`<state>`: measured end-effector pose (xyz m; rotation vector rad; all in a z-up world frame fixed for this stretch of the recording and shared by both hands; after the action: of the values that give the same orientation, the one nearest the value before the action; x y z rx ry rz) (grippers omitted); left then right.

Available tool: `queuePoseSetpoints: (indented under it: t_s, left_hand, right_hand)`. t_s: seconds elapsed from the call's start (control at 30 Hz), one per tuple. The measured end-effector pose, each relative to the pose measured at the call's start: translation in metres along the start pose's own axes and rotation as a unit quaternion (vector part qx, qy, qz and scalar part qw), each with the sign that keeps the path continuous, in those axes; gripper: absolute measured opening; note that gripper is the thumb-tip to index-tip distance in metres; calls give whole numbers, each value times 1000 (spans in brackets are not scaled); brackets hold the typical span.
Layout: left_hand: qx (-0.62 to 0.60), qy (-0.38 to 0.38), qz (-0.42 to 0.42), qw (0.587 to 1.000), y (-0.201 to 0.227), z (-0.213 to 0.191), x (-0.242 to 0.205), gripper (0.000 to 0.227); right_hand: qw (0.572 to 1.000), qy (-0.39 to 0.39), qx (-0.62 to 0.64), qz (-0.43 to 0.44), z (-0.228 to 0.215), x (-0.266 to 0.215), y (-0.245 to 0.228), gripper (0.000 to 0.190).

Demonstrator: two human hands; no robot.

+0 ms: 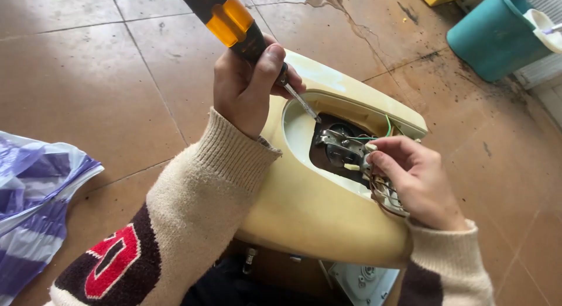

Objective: Disassembling a water heater by removing screws and the front panel to access internal wiring.

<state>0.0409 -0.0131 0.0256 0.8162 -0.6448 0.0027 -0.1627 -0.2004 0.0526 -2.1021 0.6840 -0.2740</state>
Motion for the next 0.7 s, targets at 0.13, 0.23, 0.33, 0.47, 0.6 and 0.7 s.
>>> queuePoseSetpoints:
  t_s: [0.13,0.23,0.33,0.47,0.6,0.7]
  left_hand:
    - [-8,-23,-2,1000,-6,-1,2,9]
    - [-6,-30,-9,999,-6,0,3,7]
    - [27,-36,-11,999,-4,1,2,6]
    - [79,-49,-23,995,-3,2,2,4]
    - [107,-26,-32,993,3,2,-1,7]
    - [113,-22,-33,993,3,2,0,7]
  right_hand:
    - [996,-82,-7,21,-13,-3,-8,24]
    - [994,-83,-56,50,-28,-18,-6,41]
    - [992,-38,-119,20,-37,-27,-1,30]
    - [975,-58,-204,-67,-15,-30,-11,32]
    - [969,-60,-217,-101,-5,-27,-7,27]
    - [989,-88,-118,-34,-6,-23,14,30]
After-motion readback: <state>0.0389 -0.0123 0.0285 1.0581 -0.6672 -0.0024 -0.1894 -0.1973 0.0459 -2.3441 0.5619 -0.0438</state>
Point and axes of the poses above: each hand's wrist, its own x-axis towards the middle knuckle, its own z-axis out of the palm, y = z × x, the point moved 5 cm from there along x, towards the middle knuckle, and after that the axes turned 2 degrees about z, right-handed, at the moved point
